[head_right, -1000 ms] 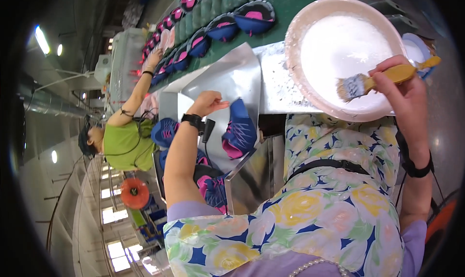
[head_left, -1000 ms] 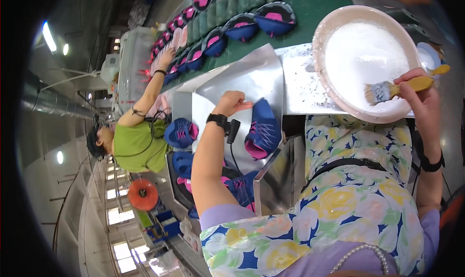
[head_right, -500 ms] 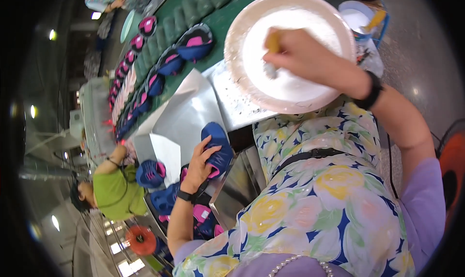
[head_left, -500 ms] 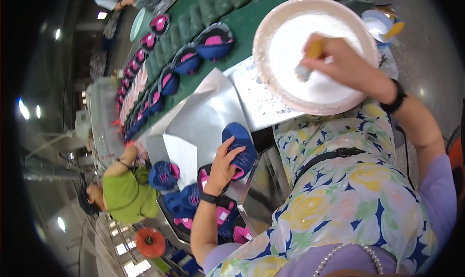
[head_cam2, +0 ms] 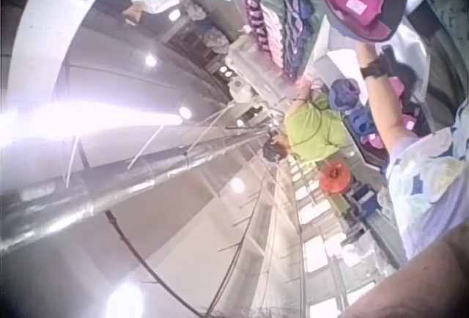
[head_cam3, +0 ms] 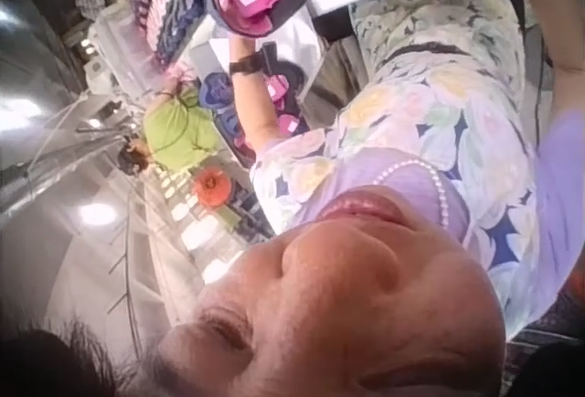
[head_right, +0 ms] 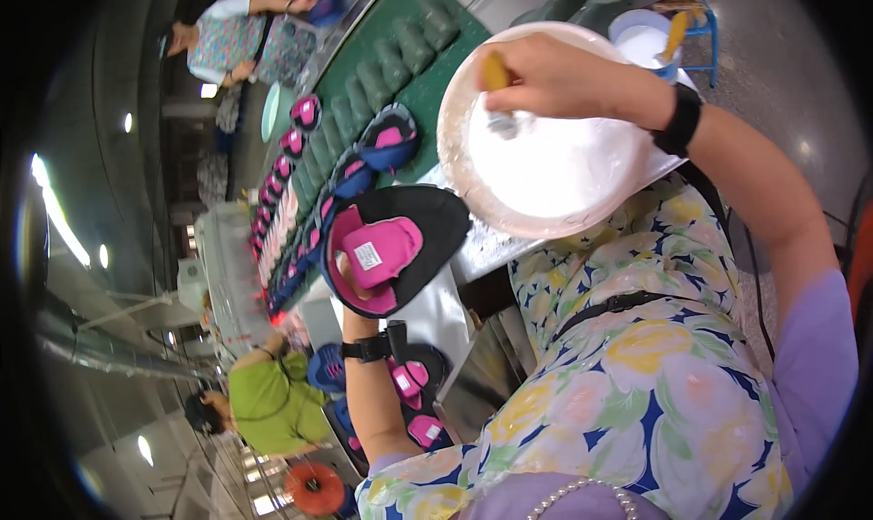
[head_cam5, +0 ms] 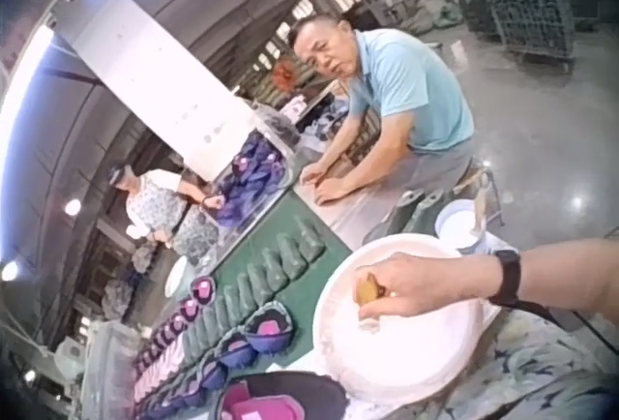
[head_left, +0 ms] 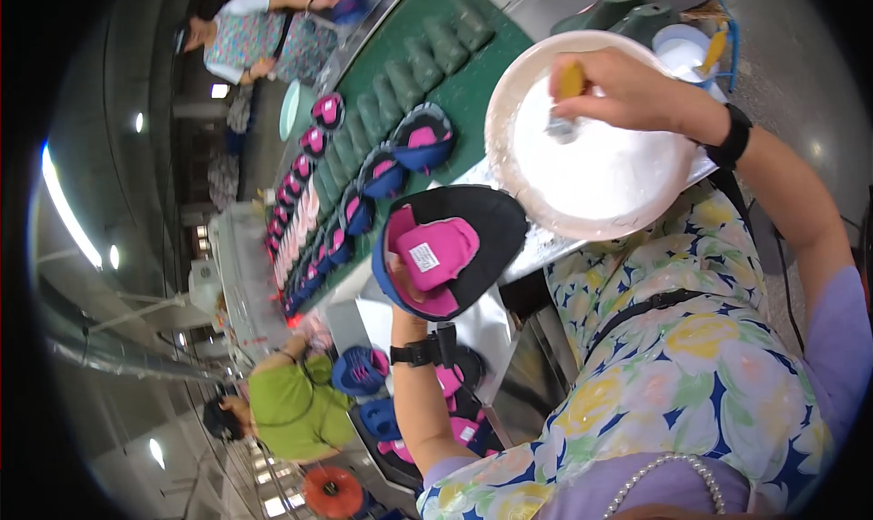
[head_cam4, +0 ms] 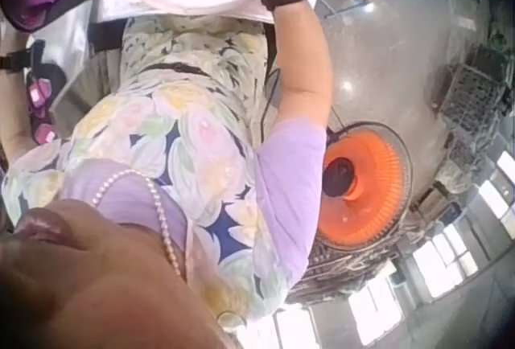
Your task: The recorder is applying a white adhesive or glue to the inside of shoe uppers using a brush.
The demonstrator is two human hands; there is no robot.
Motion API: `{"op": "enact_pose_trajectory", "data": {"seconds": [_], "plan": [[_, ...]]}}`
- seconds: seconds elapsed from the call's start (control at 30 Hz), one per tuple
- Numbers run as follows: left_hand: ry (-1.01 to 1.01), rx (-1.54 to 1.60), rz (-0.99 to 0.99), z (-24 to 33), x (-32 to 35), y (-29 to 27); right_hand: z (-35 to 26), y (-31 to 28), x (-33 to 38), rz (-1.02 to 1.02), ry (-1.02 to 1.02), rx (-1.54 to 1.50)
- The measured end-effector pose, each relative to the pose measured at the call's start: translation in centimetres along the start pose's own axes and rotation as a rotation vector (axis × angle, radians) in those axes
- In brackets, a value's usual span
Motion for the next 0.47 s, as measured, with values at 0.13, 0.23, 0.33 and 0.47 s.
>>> {"op": "enact_pose_trajectory", "data": {"seconds": [0.13,0.23,0.33,0.47], "plan": [[0.121,0.040,-0.039,1.4,-2.0,5.1,-3.2,-0.6,-1.3,0.022,-0.139,-0.246],[0.199,0.057,-0.038,1.9,-3.5,8.5,-3.3,-0.7,-1.1,0.102,-0.147,-0.207],[0.262,0.062,0.007,1.9,-3.1,11.0,-1.7,-1.1,0.2,0.281,0.119,-0.116],[0.512,-0.192,0.015,1.8,-3.0,12.0,-1.2,-0.1,1.6,0.310,0.235,-0.214]]}}
Point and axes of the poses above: each hand's wrist, its own x-axis away from the middle knuckle, its own y-axis out of the palm, z = x × y, the point moved 5 cm from there along -x, towards the middle knuckle, and after that the axes turned 10 degrees about y, right-handed, at the moved point
